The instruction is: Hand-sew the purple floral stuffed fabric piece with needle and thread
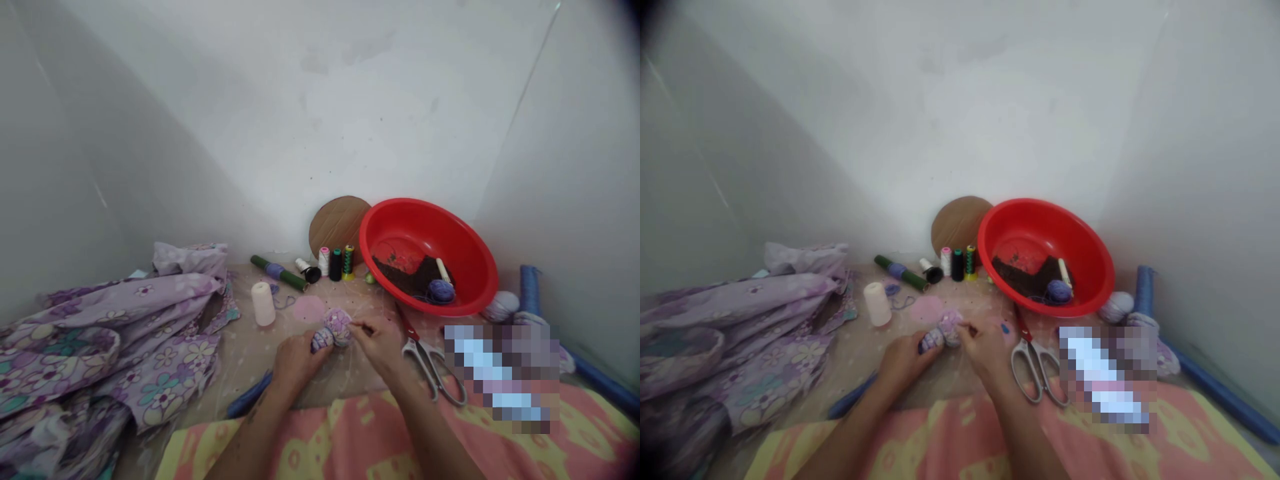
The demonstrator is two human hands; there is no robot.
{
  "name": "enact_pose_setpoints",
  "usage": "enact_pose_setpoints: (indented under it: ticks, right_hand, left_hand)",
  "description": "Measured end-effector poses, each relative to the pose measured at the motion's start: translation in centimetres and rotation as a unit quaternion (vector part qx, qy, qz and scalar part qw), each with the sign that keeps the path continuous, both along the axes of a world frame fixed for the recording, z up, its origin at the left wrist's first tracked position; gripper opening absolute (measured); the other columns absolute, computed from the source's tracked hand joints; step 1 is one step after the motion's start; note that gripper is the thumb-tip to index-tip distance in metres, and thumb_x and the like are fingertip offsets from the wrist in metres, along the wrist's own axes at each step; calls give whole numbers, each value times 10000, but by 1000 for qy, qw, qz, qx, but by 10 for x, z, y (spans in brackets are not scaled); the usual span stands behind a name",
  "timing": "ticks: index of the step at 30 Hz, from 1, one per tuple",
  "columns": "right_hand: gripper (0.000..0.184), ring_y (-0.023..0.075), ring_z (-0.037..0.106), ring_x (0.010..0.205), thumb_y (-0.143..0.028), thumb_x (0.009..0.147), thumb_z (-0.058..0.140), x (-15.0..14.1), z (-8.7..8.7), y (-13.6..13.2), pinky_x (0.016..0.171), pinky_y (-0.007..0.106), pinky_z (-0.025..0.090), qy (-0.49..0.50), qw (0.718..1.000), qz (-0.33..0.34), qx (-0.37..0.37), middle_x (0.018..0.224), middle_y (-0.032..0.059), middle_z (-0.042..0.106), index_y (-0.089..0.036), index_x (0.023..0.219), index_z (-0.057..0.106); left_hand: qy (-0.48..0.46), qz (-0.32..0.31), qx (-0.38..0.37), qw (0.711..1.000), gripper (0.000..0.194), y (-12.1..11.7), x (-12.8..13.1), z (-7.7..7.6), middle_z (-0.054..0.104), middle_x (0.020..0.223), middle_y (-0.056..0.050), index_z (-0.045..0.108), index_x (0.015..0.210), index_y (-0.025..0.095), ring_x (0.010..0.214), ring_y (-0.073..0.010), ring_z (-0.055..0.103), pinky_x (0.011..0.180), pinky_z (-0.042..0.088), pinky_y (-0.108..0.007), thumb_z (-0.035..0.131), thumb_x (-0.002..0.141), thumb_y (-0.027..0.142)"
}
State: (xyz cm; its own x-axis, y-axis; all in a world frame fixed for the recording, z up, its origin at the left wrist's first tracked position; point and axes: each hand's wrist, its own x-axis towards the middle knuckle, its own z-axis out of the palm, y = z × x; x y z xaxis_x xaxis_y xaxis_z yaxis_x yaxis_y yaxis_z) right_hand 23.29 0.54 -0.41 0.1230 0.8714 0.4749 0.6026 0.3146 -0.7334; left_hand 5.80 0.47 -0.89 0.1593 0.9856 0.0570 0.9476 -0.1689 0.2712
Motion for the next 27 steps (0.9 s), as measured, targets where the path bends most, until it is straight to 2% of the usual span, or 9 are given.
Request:
enact_pose_setpoints:
  ticks: [2, 4, 10, 15, 18, 22, 24, 27]
  right_hand:
    - [189, 167, 560, 638, -319, 678, 502, -13, 0, -5, 579, 261, 401, -18, 998, 49, -20, 711, 14, 647, -239, 765, 650]
    - [191, 170, 568, 664, -289, 687, 490, -23, 0, -9, 600, 270, 403, -56, 996, 61, -35, 743, 14, 651, -253, 796, 643]
    - [183, 165, 568, 685, -214, 710, 454, -39, -7, -10, 611, 254, 374, -168, 984, 46, -40, 729, 19, 650, -241, 745, 631]
    - [198, 157, 549, 620, -230, 736, 417, -44, -10, -7, 573, 249, 350, -194, 980, 6, -30, 655, 35, 631, -206, 676, 603]
    - [228, 151, 533, 610, -282, 756, 394, -35, -5, -8, 576, 251, 353, -138, 989, -40, 28, 665, 37, 622, -197, 709, 600]
    - [258, 150, 504, 596, -366, 730, 435, -8, 2, -5, 591, 260, 363, 14, 983, -159, 90, 661, 40, 604, -169, 714, 600]
    - [287, 134, 473, 536, -403, 707, 462, 7, 3, -1, 545, 249, 358, 107, 969, -203, 88, 612, 26, 581, -151, 723, 599]
    - [331, 127, 471, 540, -427, 678, 485, 24, 3, 4, 531, 240, 364, 213, 948, -225, 72, 625, 17, 575, -135, 779, 605]
  left_hand:
    - [0, 0, -2, 1000, 513, -1, 0, 1, 620, 852, -62, 553, 983, 235, 795, -196, 559, 632, 355, -254, 289, 724, 591]
    - [2, 1, -6, 1000, 525, -2, 1, 2, 618, 863, -67, 555, 977, 228, 802, -197, 558, 639, 358, -255, 281, 723, 597]
    - [12, 6, -7, 1000, 469, 0, 0, -2, 619, 862, -63, 549, 984, 231, 807, -191, 558, 657, 359, -253, 311, 735, 550]
    - [7, 2, 3, 1000, 465, 2, -1, -5, 623, 853, -64, 549, 980, 236, 799, -196, 560, 647, 359, -256, 314, 732, 551]
    - [-3, -1, 0, 1000, 497, 0, 0, -1, 622, 862, -66, 552, 979, 228, 805, -198, 559, 649, 355, -255, 315, 719, 579]
    - [-9, 15, -25, 1000, 514, -2, 2, 4, 614, 891, -75, 549, 1003, 211, 841, -200, 550, 664, 350, -251, 324, 718, 575]
    - [-10, 16, -28, 999, 515, -3, 2, 5, 613, 895, -74, 545, 1013, 218, 844, -199, 547, 669, 348, -254, 330, 714, 578]
    - [-11, 10, -21, 1000, 509, -2, 1, 3, 615, 888, -66, 546, 1009, 227, 829, -191, 549, 666, 346, -252, 332, 712, 580]
